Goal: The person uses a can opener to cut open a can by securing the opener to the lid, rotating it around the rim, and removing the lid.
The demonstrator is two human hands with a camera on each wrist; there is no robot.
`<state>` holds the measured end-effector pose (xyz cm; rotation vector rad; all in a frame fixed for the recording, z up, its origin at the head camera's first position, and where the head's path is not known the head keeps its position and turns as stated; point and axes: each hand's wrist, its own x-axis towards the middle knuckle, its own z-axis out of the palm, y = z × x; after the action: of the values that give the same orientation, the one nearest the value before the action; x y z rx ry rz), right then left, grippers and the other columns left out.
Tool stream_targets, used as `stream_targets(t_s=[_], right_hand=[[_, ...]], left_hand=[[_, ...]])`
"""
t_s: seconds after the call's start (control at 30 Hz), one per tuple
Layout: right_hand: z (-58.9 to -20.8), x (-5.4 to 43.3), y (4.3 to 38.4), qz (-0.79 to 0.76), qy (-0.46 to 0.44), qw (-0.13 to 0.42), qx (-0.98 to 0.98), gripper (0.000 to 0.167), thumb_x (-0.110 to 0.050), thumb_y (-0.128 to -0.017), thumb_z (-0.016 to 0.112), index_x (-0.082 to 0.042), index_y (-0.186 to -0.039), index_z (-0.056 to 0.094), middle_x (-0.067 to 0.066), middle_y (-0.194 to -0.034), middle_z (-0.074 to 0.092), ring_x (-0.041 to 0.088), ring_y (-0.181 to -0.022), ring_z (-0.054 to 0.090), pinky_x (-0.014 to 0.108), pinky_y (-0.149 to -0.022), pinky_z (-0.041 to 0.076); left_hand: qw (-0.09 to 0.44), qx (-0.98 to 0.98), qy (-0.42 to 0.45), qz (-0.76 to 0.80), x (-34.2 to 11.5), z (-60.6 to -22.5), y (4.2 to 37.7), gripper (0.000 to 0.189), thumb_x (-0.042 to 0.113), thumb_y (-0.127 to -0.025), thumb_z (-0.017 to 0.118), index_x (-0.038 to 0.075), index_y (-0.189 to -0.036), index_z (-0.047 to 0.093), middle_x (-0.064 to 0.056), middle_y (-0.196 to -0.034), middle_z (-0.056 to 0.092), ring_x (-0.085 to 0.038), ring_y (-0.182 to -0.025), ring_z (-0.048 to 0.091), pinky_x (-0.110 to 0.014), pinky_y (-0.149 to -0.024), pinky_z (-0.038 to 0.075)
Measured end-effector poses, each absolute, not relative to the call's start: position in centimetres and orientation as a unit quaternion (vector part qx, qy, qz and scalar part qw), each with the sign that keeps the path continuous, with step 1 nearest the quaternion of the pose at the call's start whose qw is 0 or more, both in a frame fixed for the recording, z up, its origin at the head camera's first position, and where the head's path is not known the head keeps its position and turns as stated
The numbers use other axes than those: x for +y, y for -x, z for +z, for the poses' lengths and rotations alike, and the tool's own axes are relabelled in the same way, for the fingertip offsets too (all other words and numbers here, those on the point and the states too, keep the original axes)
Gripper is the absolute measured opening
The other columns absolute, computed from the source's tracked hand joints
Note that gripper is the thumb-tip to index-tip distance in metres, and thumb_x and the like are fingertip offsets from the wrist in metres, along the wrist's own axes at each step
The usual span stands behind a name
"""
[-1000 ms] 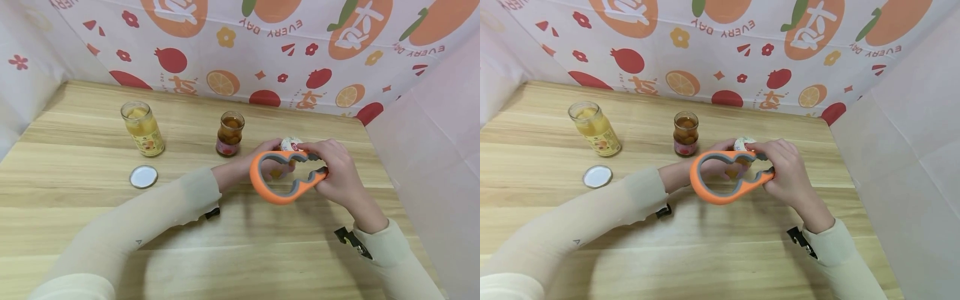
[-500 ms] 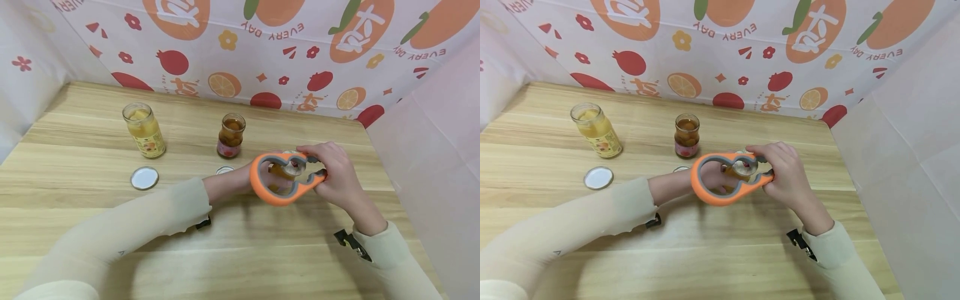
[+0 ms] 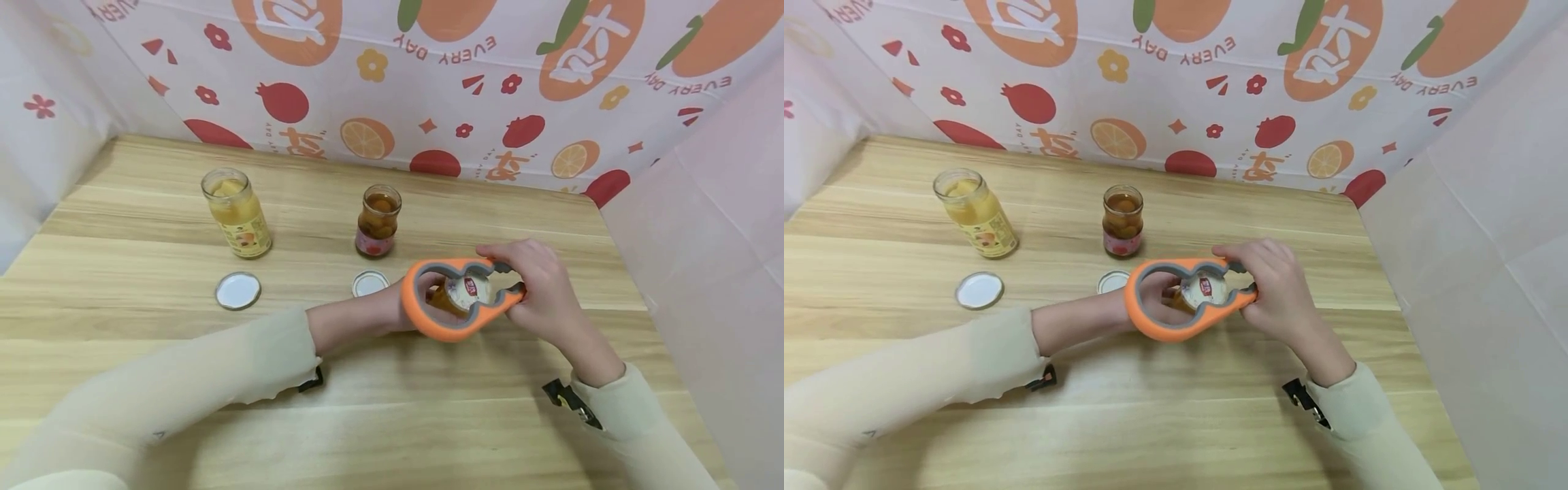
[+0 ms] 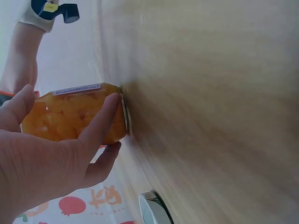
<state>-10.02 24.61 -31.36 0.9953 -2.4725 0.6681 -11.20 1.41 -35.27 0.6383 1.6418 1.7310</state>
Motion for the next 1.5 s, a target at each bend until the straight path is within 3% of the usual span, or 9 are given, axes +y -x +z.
stream_targets(t_s=[0.03,0.17,0.4,0.53,0.63,0.87,1.0,1.17,1.5], right_hand=[[-31.4,24.7,10.0,0.239,-0.354,0.195,-0.883,0.055,0.002,-0.067,0.066,-0.013,-0.120,0.070,0.001,-0.102,0.071,0.018,-0.091,0.056,0.040,-0.087,0.041],[-31.5,24.7,9.9,0.239,-0.354,0.191,-0.884,0.056,0.002,-0.069,0.066,-0.014,-0.122,0.069,0.001,-0.104,0.071,0.018,-0.092,0.056,0.039,-0.086,0.040],[-31.9,24.3,9.8,0.224,-0.367,0.195,-0.882,0.054,0.006,-0.070,0.066,-0.015,-0.120,0.070,0.001,-0.107,0.072,0.019,-0.091,0.058,0.041,-0.085,0.041],[-32.1,24.0,9.6,0.181,-0.377,0.192,-0.888,0.056,0.009,-0.076,0.057,-0.017,-0.124,0.068,0.002,-0.110,0.070,0.024,-0.094,0.058,0.043,-0.082,0.042],[-32.1,23.8,9.3,0.147,-0.380,0.183,-0.895,0.067,0.015,-0.076,0.050,-0.020,-0.131,0.065,0.003,-0.113,0.067,0.028,-0.099,0.056,0.046,-0.084,0.042],[-31.6,23.6,8.6,0.098,-0.405,0.163,-0.894,0.078,0.019,-0.078,0.054,-0.021,-0.144,0.054,0.006,-0.120,0.065,0.030,-0.108,0.055,0.049,-0.095,0.040],[-31.4,23.7,8.3,0.070,-0.423,0.155,-0.890,0.078,0.018,-0.080,0.059,-0.017,-0.149,0.048,0.010,-0.120,0.063,0.031,-0.103,0.054,0.049,-0.097,0.040],[-30.9,23.8,7.8,0.043,-0.438,0.136,-0.888,0.076,0.010,-0.085,0.066,-0.013,-0.153,0.040,0.013,-0.122,0.060,0.034,-0.106,0.052,0.050,-0.099,0.039],[-30.4,23.6,7.3,0.029,-0.425,0.119,-0.897,0.085,0.013,-0.080,0.070,-0.012,-0.155,0.036,0.012,-0.122,0.058,0.032,-0.101,0.057,0.049,-0.091,0.048]], left_hand=[[0.270,0.687,-0.265,0.621,0.9,-34.4,10.7,0.054,0.010,-0.081,0.079,0.009,-0.132,0.062,-0.004,-0.132,0.061,-0.009,-0.118,0.050,-0.034,-0.106,0.038],[0.242,0.686,-0.318,0.608,0.5,-34.4,10.3,0.061,0.006,-0.081,0.076,0.006,-0.138,0.057,-0.006,-0.139,0.058,-0.009,-0.120,0.048,-0.033,-0.101,0.040],[0.222,0.708,-0.349,0.572,-0.5,-34.7,9.7,0.087,-0.015,-0.054,0.063,0.005,-0.139,0.053,-0.006,-0.140,0.057,-0.013,-0.127,0.046,-0.027,-0.096,0.039],[0.206,0.714,-0.363,0.562,-0.4,-34.8,9.2,0.078,0.000,-0.078,0.072,0.009,-0.149,0.042,-0.003,-0.147,0.050,-0.012,-0.128,0.045,-0.029,-0.100,0.042],[0.192,0.727,-0.362,0.550,-0.4,-34.9,8.8,0.074,0.019,-0.088,0.075,0.010,-0.152,0.038,-0.001,-0.150,0.048,-0.011,-0.131,0.043,-0.032,-0.106,0.037],[0.153,0.729,-0.378,0.550,-0.8,-35.3,8.3,0.063,0.013,-0.091,0.067,-0.002,-0.147,0.042,-0.012,-0.145,0.053,-0.020,-0.139,0.042,-0.036,-0.118,0.029],[0.156,0.718,-0.378,0.563,-0.8,-35.6,8.2,0.062,0.011,-0.092,0.065,-0.004,-0.147,0.040,-0.014,-0.146,0.052,-0.021,-0.139,0.042,-0.036,-0.118,0.030],[0.167,0.731,-0.372,0.547,-0.5,-35.4,8.1,0.065,0.017,-0.095,0.064,0.004,-0.152,0.036,-0.006,-0.151,0.047,-0.014,-0.140,0.040,-0.032,-0.117,0.030],[0.175,0.715,-0.376,0.562,0.0,-35.4,8.2,0.064,0.023,-0.097,0.066,0.016,-0.154,0.037,0.008,-0.154,0.043,-0.002,-0.142,0.034,-0.026,-0.117,0.028]])
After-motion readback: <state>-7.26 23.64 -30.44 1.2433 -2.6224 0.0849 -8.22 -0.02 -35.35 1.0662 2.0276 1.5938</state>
